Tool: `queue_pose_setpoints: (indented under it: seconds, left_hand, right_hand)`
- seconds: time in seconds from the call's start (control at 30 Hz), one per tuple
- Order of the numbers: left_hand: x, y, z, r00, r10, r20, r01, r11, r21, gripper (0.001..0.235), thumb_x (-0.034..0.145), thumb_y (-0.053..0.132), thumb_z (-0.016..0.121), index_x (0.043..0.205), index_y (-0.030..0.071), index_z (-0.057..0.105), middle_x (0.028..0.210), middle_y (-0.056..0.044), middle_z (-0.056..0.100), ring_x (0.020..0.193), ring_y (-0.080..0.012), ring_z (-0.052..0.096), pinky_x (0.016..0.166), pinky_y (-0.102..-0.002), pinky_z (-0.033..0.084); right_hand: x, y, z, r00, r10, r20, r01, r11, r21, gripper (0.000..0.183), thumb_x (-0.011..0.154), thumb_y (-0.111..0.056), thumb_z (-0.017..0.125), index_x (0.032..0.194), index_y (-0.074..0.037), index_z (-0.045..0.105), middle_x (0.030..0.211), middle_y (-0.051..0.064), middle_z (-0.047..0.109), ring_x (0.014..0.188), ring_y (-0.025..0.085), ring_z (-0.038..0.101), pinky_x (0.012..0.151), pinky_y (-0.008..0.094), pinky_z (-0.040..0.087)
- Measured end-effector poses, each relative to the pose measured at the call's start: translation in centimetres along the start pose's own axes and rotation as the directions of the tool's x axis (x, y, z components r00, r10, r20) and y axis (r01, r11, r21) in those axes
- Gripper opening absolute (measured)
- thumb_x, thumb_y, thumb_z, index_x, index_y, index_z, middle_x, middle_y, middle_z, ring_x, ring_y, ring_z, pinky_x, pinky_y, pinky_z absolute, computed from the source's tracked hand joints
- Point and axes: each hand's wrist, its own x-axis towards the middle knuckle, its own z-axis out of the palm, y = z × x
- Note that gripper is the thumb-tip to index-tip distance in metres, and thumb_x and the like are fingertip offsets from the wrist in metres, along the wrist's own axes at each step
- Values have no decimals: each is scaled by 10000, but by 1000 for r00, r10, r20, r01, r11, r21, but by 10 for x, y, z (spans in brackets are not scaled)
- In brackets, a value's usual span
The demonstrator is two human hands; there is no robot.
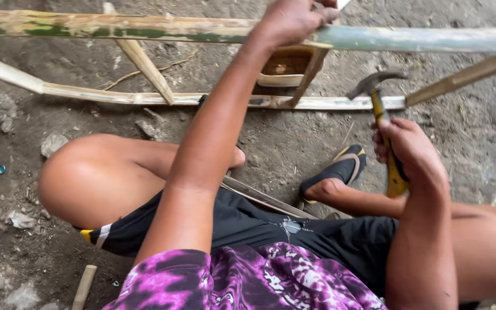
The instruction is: The person sits on the ground and assembles a rectangular bamboo frame. They use a hammer to drive nails into the joints, securing the bamboo pieces together. The person repeatedly adjusts the frame and hammers multiple nails to complete the assembly.
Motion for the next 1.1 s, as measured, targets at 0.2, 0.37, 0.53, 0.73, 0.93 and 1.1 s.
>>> queue_pose_setpoints:
  seconds: [0.2,0.37,0.53,0.73,0.93,1.1]
  left_hand:
    - [-28,25,-18,999,3,-50,7,979,201,240,981,430,718,1056,216,797,924,-2,772,791,-117,689,748,-359,534]
    - [-37,34,-15,992,-116,-50,116,993,-3,184,850,465,756,966,333,815,857,148,810,755,-23,729,765,-300,547]
    - [-28,32,-14,993,-111,-35,109,993,-45,264,815,547,743,971,345,810,882,165,808,773,-15,738,756,-268,559]
    - [-33,33,-15,962,-267,-54,262,961,-86,342,830,579,712,931,255,762,841,97,790,728,-55,714,718,-292,577]
    - [-37,35,-22,962,-251,-105,245,967,-67,320,840,547,769,883,229,777,787,65,777,693,-65,718,681,-283,570]
    - [-43,41,-19,989,-14,-149,14,1000,-2,123,807,425,802,884,335,832,783,162,802,702,-37,727,665,-270,531]
  right_hand:
    - [22,4,31,966,-233,-111,244,965,97,233,943,-75,655,1099,-27,489,753,-1,525,580,99,525,481,273,442]
    - [-8,-12,32,991,-119,63,131,961,-245,316,916,-92,631,1217,-25,564,706,70,562,542,141,531,476,304,437]
    - [-88,-57,19,957,-157,244,217,946,-242,399,909,-112,600,1297,-18,582,788,67,622,584,142,557,486,305,469]
    - [-116,-85,29,877,-451,167,443,892,88,334,1014,-205,544,1298,-29,541,930,20,638,661,92,590,576,249,506]
    - [-68,-35,29,889,-458,-1,442,858,-263,233,1088,-260,535,1051,-31,560,726,17,551,565,99,528,486,287,464]
    - [-56,-22,23,894,-447,21,441,872,-213,244,1083,-274,535,1019,-39,528,704,3,535,532,86,520,460,285,446]
